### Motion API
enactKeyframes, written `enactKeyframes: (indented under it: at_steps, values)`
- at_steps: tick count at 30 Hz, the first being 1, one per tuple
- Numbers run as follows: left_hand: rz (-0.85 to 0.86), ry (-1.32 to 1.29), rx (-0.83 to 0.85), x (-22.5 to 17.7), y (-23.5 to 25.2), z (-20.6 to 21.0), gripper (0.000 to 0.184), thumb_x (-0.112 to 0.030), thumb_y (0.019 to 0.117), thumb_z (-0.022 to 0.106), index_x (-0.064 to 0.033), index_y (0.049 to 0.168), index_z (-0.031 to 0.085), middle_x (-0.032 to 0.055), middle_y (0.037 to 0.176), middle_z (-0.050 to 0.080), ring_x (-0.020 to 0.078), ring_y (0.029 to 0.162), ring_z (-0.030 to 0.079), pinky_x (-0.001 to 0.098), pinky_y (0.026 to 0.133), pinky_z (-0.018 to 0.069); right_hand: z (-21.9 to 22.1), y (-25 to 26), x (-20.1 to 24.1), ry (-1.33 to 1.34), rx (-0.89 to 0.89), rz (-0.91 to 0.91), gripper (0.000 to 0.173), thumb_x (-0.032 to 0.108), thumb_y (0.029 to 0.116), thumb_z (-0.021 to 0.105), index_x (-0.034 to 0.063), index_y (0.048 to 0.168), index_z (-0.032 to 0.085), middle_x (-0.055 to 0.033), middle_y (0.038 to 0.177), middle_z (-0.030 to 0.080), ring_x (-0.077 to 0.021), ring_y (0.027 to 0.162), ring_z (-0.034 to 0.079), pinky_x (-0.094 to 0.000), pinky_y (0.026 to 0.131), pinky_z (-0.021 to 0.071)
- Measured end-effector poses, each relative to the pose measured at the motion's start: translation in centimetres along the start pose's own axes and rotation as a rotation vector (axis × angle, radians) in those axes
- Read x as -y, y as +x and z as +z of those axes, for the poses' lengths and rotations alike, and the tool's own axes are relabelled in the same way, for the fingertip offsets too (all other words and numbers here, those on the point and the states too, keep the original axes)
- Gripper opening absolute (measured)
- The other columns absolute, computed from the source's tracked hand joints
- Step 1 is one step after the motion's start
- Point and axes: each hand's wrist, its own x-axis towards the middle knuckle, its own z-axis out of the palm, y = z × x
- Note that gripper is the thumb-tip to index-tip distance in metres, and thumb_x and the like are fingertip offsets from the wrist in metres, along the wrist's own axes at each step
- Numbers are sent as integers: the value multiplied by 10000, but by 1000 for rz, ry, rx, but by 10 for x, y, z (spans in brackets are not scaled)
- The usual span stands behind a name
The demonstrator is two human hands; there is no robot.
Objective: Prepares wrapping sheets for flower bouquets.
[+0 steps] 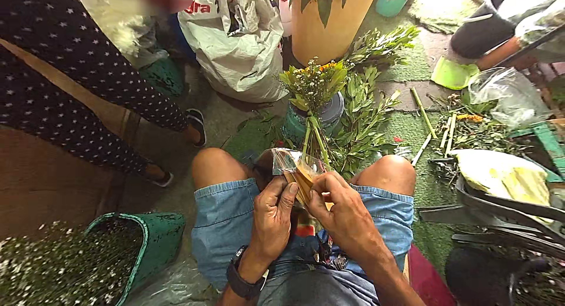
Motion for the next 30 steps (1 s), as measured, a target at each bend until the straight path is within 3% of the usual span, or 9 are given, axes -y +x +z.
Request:
enactKeyframes:
  at_steps: [5,10,13,16,24,28,30]
  values:
    - [-8,-2,-2,0,-1,-2,201,-111,1045,548,-15,931,683,18,857,666,70,773,655,224,713,578,0,1,-8,-65,-65,-79,149,158,997,563,51,1046,654,-55,896,684,-100,726,668,-248,659,585]
    - [-17,7,7,-1,-1,-2,210,-123,1052,538,-21,935,680,20,845,664,75,752,654,230,687,579,-4,2,-18,37,-14,-183,203,102,998,548,121,1013,749,-45,1055,682,-98,955,659,-242,818,571]
    - [-14,-12,8,0,-1,-2,209,-117,1051,538,-16,935,679,28,856,667,83,766,659,234,705,583,-7,0,-16,227,59,-63,208,262,999,619,118,1054,760,-39,1158,692,-89,991,690,-242,794,618]
    - [-17,-38,17,1,-2,-3,202,-109,1050,543,-11,939,680,32,863,671,87,768,665,239,708,592,-7,1,-16,318,126,41,291,422,941,735,149,1038,764,1,1074,706,-78,940,694,-248,754,619]
    - [-17,-47,27,2,-2,-5,198,-111,1047,551,-14,939,686,40,880,677,98,798,671,253,732,593,-9,8,-31,496,208,45,177,300,937,759,133,989,784,-14,1029,720,-112,951,684,-264,776,600]
    - [-7,-26,12,2,-1,-4,199,-110,1046,550,-13,928,677,31,851,660,85,772,653,238,711,579,-12,2,-17,388,207,28,144,246,982,690,118,995,755,-22,1088,695,-101,1006,686,-257,823,622]
    - [-3,-13,8,2,-1,-4,199,-110,1044,550,-16,920,674,23,830,653,78,748,642,229,692,570,-8,-1,-11,262,157,6,146,234,993,648,104,995,716,-19,1042,677,-78,947,674,-247,807,606]
